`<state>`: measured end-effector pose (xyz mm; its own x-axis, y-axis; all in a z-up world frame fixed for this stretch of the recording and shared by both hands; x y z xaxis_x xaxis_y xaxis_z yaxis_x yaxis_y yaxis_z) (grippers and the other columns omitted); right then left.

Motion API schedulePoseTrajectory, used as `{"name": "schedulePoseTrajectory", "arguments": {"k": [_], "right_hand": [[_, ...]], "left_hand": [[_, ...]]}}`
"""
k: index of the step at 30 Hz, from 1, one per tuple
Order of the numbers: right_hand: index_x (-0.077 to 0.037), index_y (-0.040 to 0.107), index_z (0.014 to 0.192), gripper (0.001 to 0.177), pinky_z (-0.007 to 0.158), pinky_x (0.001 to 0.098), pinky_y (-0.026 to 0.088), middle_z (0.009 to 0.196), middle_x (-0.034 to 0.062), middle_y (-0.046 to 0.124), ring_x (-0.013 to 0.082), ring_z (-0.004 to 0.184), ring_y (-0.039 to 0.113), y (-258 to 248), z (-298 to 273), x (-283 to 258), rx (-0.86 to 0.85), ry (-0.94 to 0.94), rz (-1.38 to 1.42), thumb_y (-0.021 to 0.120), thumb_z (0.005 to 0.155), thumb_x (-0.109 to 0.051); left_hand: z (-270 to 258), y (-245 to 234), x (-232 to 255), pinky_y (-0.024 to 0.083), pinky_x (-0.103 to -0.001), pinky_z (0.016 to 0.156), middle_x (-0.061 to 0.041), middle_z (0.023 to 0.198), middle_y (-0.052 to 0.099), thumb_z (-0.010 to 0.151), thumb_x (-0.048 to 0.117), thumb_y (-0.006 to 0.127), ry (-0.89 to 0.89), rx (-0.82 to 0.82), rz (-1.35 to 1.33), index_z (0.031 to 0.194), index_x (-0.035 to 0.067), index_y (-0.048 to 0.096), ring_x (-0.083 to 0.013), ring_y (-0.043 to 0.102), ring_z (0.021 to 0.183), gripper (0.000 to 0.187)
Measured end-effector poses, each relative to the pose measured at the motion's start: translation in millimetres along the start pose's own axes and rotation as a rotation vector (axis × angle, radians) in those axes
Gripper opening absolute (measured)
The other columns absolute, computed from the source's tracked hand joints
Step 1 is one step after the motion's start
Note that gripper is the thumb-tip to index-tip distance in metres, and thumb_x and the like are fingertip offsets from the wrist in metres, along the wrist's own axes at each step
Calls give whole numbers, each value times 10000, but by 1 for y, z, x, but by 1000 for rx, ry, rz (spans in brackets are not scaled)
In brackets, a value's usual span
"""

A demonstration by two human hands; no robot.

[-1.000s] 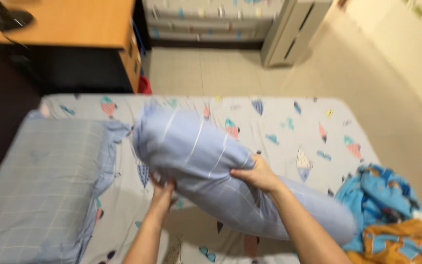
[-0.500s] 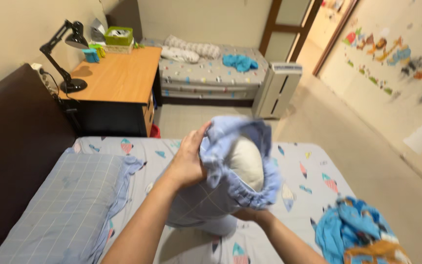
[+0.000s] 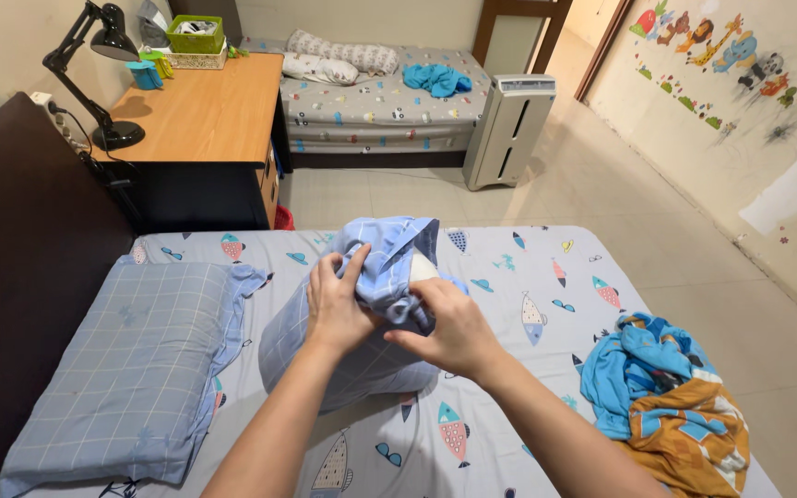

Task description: The person retrieves a broom, walks into a bedroom, and places the broom on a storage unit. They then pick up a cylindrical pillow, insert it into a blue pillowcase, and tie the drawstring to secure it.

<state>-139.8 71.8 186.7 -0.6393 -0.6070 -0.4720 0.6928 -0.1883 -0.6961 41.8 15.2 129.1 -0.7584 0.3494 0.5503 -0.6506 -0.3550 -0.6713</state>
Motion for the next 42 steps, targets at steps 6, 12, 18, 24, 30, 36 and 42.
{"name": "schedulePoseTrajectory", "arguments": {"k": [6, 12, 18, 24, 30, 36, 42], "right_hand": [[-23, 748, 1039, 204, 690, 378, 573, 900, 167, 743, 304, 809, 726, -9, 3, 11, 149, -28, 4, 711, 848, -84], [-39, 761, 1015, 158, 710, 324, 610, 944, 133, 776, 227, 812, 761, -49, 20, 28, 116, 50, 36, 663, 945, -141], [18, 748, 971, 306, 660, 327, 568, 865, 177, 762, 246, 759, 741, -18, 16, 31, 44, 63, -9, 820, 771, -201], [-2, 778, 904, 160, 553, 301, 504, 660, 116, 719, 116, 605, 617, -2, -2, 70, 103, 414, 245, 711, 928, -144], [-21, 713, 1135, 222, 722, 243, 577, 966, 58, 770, 74, 840, 699, -9, -8, 78, 10, 307, 561, 686, 933, -109], [-9, 691, 1167, 374, 719, 266, 587, 1035, 50, 745, 87, 957, 695, -5, -16, 67, -33, 207, 467, 798, 813, -63], [-8, 762, 1004, 128, 671, 254, 580, 856, 26, 775, 106, 731, 701, 13, -25, 99, 153, 332, 360, 742, 887, -55]], "left_hand": [[1, 7, 6, 347, -540, 1075, -176, 1369, 426, 511, 447, 966, -36, -20, 36, 1469, 316, 460, -391, 394, 1325, 1092], [9, 19, 3, 304, -592, 1075, -182, 1445, 362, 548, 493, 962, -69, -61, 113, 1506, 332, 402, -396, 325, 1381, 1121], [7, 29, 7, 300, -579, 1091, -160, 1456, 353, 522, 482, 966, -84, -91, 120, 1500, 362, 391, -387, 320, 1385, 1141], [2, 20, 23, 232, -611, 1132, -149, 1514, 335, 525, 402, 956, -50, -115, 75, 1515, 351, 389, -381, 275, 1442, 1142], [-6, 35, 56, 20, -703, 1165, -70, 1451, 543, 547, 80, 781, 406, -59, -14, 1410, 151, 493, -287, 357, 1468, 913], [-6, 69, 42, 101, -632, 1224, -64, 1186, 656, 665, -22, 704, 383, -100, -98, 1200, 103, 630, -259, 517, 1332, 554], [-18, 69, 48, 247, -547, 1205, -128, 1091, 644, 662, 61, 706, 412, -57, -126, 1071, 22, 607, -314, 577, 1190, 423]]}}
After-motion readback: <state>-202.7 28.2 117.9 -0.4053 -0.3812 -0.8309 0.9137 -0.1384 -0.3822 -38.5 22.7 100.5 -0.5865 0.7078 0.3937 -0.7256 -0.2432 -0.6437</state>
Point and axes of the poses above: each hand's wrist, its own z-axis towards the middle knuckle, its own y-axis out of the palm, x = y × z, the point moved 4 cm from there along z, towards the middle knuckle
